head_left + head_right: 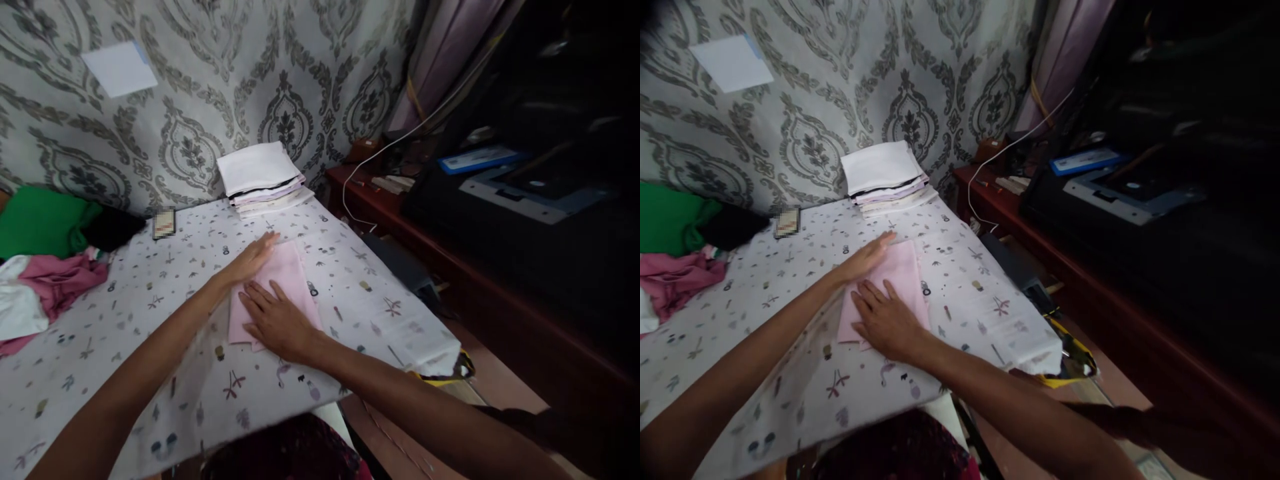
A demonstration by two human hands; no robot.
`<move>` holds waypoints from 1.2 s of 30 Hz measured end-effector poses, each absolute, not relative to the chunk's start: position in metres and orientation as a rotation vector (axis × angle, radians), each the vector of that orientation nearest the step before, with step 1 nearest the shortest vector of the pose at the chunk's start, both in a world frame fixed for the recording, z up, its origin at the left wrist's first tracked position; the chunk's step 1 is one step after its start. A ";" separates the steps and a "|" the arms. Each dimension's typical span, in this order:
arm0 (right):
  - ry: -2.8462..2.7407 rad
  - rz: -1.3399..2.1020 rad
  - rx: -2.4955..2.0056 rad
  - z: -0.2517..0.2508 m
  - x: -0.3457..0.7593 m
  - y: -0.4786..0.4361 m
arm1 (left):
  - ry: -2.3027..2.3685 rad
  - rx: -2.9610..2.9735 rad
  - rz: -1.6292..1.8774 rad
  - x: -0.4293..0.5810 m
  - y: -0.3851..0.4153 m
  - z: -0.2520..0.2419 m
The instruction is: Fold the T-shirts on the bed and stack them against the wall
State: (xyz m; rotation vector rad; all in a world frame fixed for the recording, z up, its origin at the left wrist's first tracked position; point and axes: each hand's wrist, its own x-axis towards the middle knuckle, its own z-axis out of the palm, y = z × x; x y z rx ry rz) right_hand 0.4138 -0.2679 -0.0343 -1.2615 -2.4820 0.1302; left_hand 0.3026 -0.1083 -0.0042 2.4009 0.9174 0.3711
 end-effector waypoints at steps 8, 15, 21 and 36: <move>-2.282 0.405 -1.256 -0.025 0.424 -0.262 | 1.391 2.504 0.272 0.276 -0.111 -0.011; -1.754 0.661 -1.415 -0.023 0.485 -0.236 | 0.994 2.729 0.089 0.260 -0.192 -0.012; -1.706 0.613 -1.374 -0.040 0.486 -0.244 | 0.764 2.830 0.039 0.249 -0.253 -0.014; -2.146 0.521 -1.704 -0.011 0.492 -0.145 | 1.392 1.384 0.551 0.222 -0.254 -0.002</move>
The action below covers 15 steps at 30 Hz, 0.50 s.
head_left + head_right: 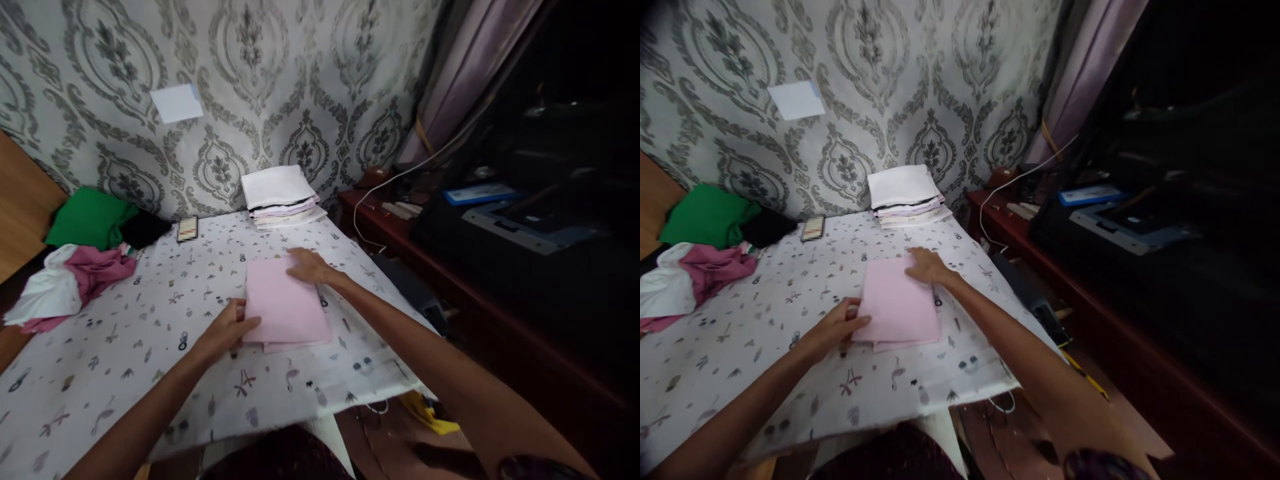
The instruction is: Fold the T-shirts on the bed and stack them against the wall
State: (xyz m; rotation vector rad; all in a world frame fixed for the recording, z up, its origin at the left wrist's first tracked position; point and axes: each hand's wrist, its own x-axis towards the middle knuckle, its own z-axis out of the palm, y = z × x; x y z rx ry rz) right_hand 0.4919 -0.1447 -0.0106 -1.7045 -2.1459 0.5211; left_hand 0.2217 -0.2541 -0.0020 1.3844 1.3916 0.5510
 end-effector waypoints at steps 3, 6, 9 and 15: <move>-2.237 0.586 -1.680 0.001 0.487 -0.126 | 1.298 1.210 0.437 0.227 -0.246 0.007; -2.273 0.657 -1.667 0.010 0.487 -0.122 | 1.216 1.113 0.474 0.219 -0.236 0.016; -2.269 0.797 -1.657 0.011 0.490 -0.134 | 1.228 0.947 0.825 0.200 -0.220 0.024; -1.951 1.148 -1.691 -0.001 0.486 -0.155 | 1.279 0.594 0.973 0.181 -0.208 0.018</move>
